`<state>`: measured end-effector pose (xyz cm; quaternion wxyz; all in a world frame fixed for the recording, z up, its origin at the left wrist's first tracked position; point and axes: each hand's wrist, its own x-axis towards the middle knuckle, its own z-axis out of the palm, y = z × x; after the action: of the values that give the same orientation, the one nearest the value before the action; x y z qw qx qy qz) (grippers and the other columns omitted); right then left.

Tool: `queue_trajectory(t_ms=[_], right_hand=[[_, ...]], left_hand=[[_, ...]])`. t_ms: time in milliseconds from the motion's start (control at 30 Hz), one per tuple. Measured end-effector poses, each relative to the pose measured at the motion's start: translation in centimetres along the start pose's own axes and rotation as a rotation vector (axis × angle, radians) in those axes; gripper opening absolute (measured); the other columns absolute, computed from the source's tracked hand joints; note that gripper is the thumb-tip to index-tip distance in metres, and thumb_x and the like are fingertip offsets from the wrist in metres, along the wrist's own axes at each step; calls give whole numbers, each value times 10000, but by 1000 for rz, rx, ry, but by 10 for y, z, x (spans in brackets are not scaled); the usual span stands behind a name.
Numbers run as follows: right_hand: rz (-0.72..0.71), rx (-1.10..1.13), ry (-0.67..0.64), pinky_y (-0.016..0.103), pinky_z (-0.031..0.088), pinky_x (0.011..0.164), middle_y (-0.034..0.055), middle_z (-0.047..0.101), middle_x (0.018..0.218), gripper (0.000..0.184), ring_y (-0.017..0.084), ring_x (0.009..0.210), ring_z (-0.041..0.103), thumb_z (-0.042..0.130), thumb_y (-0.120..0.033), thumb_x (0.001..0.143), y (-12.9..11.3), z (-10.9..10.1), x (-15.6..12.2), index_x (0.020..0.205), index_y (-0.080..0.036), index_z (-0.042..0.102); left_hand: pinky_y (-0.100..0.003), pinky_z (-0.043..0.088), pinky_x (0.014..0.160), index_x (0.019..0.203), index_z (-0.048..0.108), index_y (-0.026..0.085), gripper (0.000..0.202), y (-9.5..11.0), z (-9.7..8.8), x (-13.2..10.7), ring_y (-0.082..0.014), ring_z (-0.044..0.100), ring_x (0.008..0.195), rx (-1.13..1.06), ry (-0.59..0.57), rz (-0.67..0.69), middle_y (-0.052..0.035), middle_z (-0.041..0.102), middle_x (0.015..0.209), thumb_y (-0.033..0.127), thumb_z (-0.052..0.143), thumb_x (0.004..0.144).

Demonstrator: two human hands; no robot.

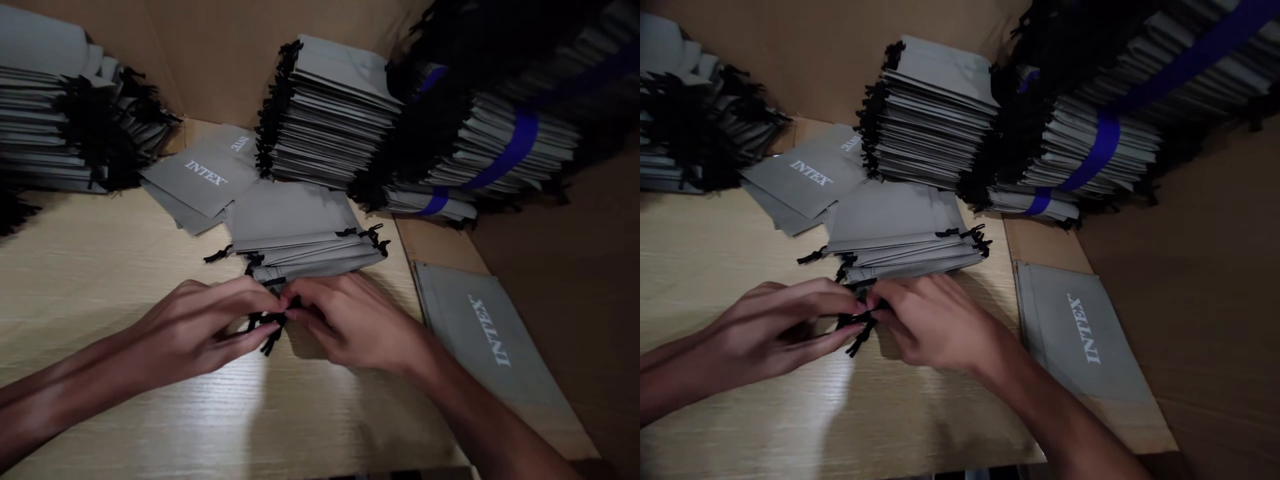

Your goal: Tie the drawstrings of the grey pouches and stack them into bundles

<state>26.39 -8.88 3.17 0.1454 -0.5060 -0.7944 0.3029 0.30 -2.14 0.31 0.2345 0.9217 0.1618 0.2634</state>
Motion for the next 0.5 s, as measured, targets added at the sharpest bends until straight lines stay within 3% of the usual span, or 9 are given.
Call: queue_trajectory(t_ms=[67,300,400,500], right_hand=[[-1,22,-10,299,283,644,-3,804,917,242,163,724,639,670,-99,1022,0,0,0,1205,-234,751],[-66,135,21,272,395,708,18,838,1035,234,173,822,711,646,-102,1048,4,3,2,1210,-229,757],[-72,152,57,264,391,689,2,821,980,177,152,767,680,655,-154,1077,5,3,1,1197,-236,756],[-60,122,120,254,359,651,-38,755,878,167,126,678,594,730,-204,1040,5,2,-1,1202,-242,743]], left_hand=[[-225,587,732,1333,729,299,287,2,-1,0,-138,834,841,32,11,35,0,867,1140,191,770,1070],[-210,636,802,1313,754,298,278,2,-2,-3,-143,866,913,40,21,35,11,895,1156,166,761,1068],[-197,613,710,1296,769,296,292,1,2,-2,-106,801,733,-18,63,-2,25,887,1046,164,797,1037],[-163,454,487,1177,810,279,156,2,5,-1,-61,555,472,-131,90,-177,99,706,670,241,817,1026]])
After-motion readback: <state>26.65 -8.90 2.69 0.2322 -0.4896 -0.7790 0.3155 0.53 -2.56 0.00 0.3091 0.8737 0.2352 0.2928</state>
